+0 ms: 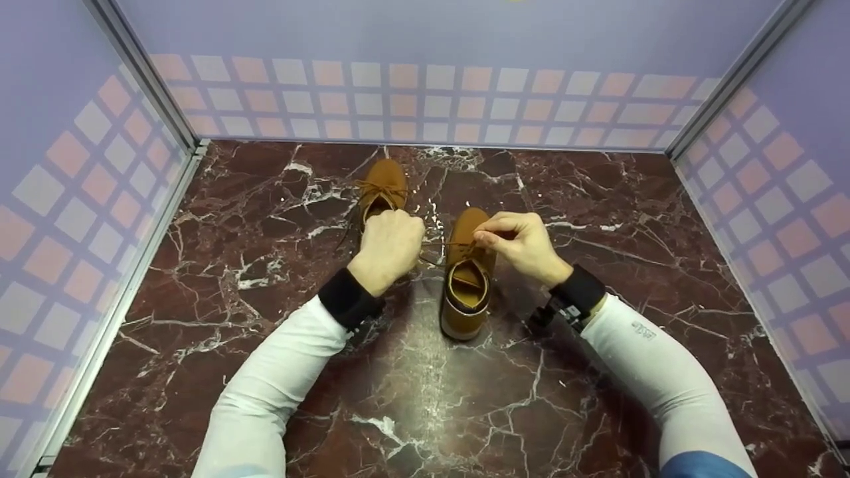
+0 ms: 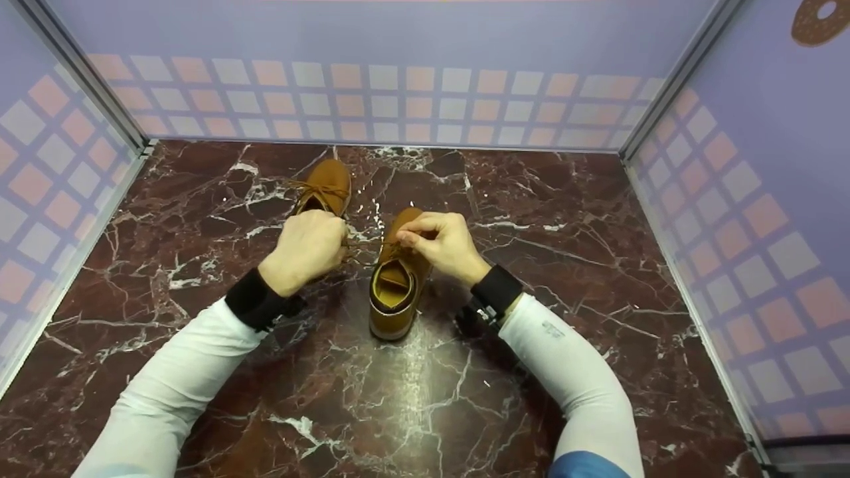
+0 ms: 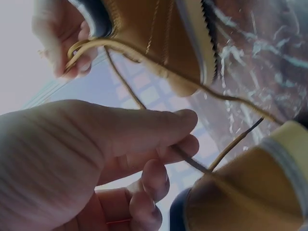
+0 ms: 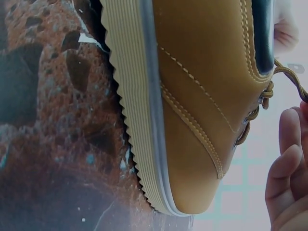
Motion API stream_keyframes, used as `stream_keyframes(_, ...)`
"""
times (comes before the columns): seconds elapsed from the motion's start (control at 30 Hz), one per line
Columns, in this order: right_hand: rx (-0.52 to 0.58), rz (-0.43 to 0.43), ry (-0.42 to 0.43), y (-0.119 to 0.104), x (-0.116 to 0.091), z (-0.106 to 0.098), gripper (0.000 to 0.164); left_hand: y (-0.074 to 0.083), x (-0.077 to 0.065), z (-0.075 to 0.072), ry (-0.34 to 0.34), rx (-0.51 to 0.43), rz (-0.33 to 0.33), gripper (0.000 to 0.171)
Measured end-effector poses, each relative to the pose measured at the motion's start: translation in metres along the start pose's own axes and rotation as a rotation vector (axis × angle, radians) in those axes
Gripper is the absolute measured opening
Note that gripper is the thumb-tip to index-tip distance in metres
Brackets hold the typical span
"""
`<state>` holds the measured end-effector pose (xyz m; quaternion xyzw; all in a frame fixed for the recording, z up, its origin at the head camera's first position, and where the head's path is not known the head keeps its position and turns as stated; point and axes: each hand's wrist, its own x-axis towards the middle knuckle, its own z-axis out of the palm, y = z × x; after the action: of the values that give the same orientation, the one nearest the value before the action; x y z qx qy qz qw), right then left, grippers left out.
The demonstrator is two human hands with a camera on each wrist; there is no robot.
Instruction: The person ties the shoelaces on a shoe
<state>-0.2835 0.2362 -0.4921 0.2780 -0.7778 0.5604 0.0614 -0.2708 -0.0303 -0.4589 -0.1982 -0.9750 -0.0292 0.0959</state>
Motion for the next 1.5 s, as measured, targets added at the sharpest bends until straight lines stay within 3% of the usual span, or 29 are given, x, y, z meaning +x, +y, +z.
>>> stream_keyframes(0.17, 0.003, 0.0, 0.005, -0.001, 0.001, -0.001, 0.005, -0.009, -0.005, -0.019, -0.022, -0.053, -0.035, 0.016)
stream_keyframes(0.27, 0.002, 0.004, 0.013, -0.001, 0.001, -0.001, 0.005, -0.014, -0.006, -0.031, -0.002, -0.12, -0.018, 0.031)
stream_keyframes(0.33, -0.004, 0.011, 0.012, -0.001, 0.001, -0.001, 0.005, -0.017, -0.005, -0.037, -0.001, -0.223, 0.001, 0.043)
stream_keyframes(0.47, -0.016, 0.038, 0.004, -0.004, 0.002, 0.0, 0.006, -0.02, -0.003, -0.044, -0.074, -0.558, 0.05, 0.055)
stream_keyframes(0.57, -0.022, 0.049, 0.005, -0.004, 0.002, 0.0, 0.007, -0.018, 0.0, -0.043, -0.188, -0.893, 0.05, 0.047)
stream_keyframes(0.67, -0.029, 0.052, 0.008, -0.004, 0.003, -0.001, 0.007, -0.01, 0.001, -0.038, -0.336, -1.271, -0.026, 0.032)
stream_keyframes(0.77, -0.026, 0.052, 0.004, -0.002, 0.003, -0.001, 0.007, 0.001, 0.003, -0.032, -0.477, -1.576, -0.128, 0.026)
stream_keyframes(0.9, -0.035, 0.036, -0.001, -0.001, 0.004, -0.002, 0.008, 0.018, 0.005, -0.026, -0.607, -1.845, -0.216, 0.029)
stream_keyframes(1.07, -0.021, 0.024, -0.016, -0.001, 0.004, -0.004, 0.011, 0.037, 0.005, -0.023, -0.63, -2.071, -0.242, 0.037)
stream_keyframes(1.17, -0.015, 0.033, -0.029, 0.0, 0.005, -0.006, 0.011, 0.047, 0.004, -0.018, -0.623, -2.11, -0.254, 0.034)
stream_keyframes(1.27, -0.016, 0.065, -0.05, -0.001, 0.006, -0.008, 0.01, 0.054, 0.0, -0.009, -0.585, -2.055, -0.276, 0.023)
stream_keyframes(1.4, 0.012, 0.133, -0.086, -0.002, 0.009, -0.009, 0.01, 0.06, -0.008, 0.004, -0.453, -1.78, -0.249, 0.021)
stream_keyframes(1.5, 0.02, 0.166, -0.094, -0.003, 0.009, -0.011, 0.01, 0.065, -0.012, 0.008, -0.332, -1.446, -0.172, 0.022)
